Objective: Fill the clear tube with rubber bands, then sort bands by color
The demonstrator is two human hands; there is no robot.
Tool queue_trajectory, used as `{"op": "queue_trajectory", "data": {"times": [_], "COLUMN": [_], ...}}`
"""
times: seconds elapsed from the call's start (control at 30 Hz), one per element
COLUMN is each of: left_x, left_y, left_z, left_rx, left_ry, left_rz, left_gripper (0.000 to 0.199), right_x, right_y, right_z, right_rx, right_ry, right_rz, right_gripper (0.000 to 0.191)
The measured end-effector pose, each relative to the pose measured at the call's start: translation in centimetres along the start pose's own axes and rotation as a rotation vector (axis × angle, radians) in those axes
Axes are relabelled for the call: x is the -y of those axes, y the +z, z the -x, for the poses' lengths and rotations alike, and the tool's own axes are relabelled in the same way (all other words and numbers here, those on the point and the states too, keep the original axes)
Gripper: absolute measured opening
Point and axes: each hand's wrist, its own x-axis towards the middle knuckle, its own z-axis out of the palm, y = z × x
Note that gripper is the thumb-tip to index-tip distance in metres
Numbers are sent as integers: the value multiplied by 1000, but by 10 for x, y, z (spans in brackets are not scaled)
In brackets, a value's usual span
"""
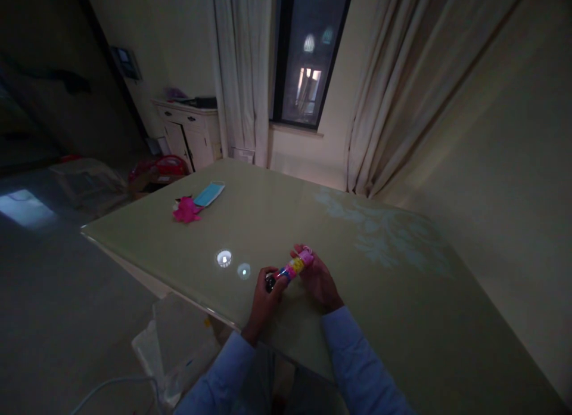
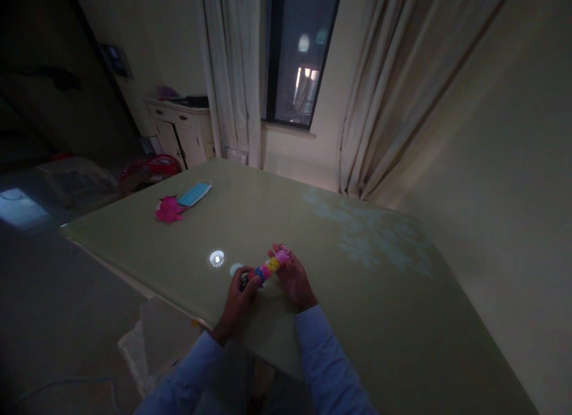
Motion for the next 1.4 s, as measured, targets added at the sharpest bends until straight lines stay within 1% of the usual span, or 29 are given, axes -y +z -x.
{"op": "queue_trajectory", "data": {"times": [0.07, 0.2, 0.3, 0.43, 0.57, 0.67, 0.77, 0.87, 0.93, 1.0, 1.1, 1.17, 1.3, 1.4], "left_x": [0, -3, -4, -1, 1, 0, -5, -8, -9, -8, -5, -2, 1, 2], "left_y": [1, 2, 1, 0, -2, -2, -2, -1, 0, 1, 2, 2, 0, -3], "left_z": [1, 1, 2, 2, 2, 1, 1, 3, 5, 6, 7, 6, 4, 1], "left_rx": [-10, -12, -8, -3, -17, -36, -44, -29, -21, -14, 4, -5, -63, -101], "left_ry": [15, 38, 45, 19, -41, -63, -78, -100, -104, -95, -73, -59, -63, -55], "left_rz": [-7, -67, -81, -13, 95, 133, 144, 142, 131, 119, 117, 134, 174, 200], "left_gripper": [47, 43, 43, 46, 48, 47, 52, 57, 58, 57, 52, 49, 46, 47], "right_x": [-3, -10, -12, -9, -7, -4, 1, 3, 1, -5, -14, -18, -19, -16], "right_y": [-2, -10, -14, -13, -9, -6, -2, -1, -2, -5, -12, -15, -16, -13], "right_z": [0, -5, -8, -8, -6, -4, 0, 3, 2, 0, -5, -8, -13, -11], "right_rx": [-10, -118, -147, -145, -115, -93, -55, -13, -27, -79, -141, -154, -154, -120], "right_ry": [-3, -40, -59, -75, -74, -73, -69, -49, -24, -3, -19, -48, -110, -102], "right_rz": [-9, 91, 115, 106, 104, 72, 57, 9, -4, 22, 73, 102, 104, 64], "right_gripper": [59, 53, 52, 54, 65, 69, 66, 63, 60, 55, 51, 54, 66, 71]}}
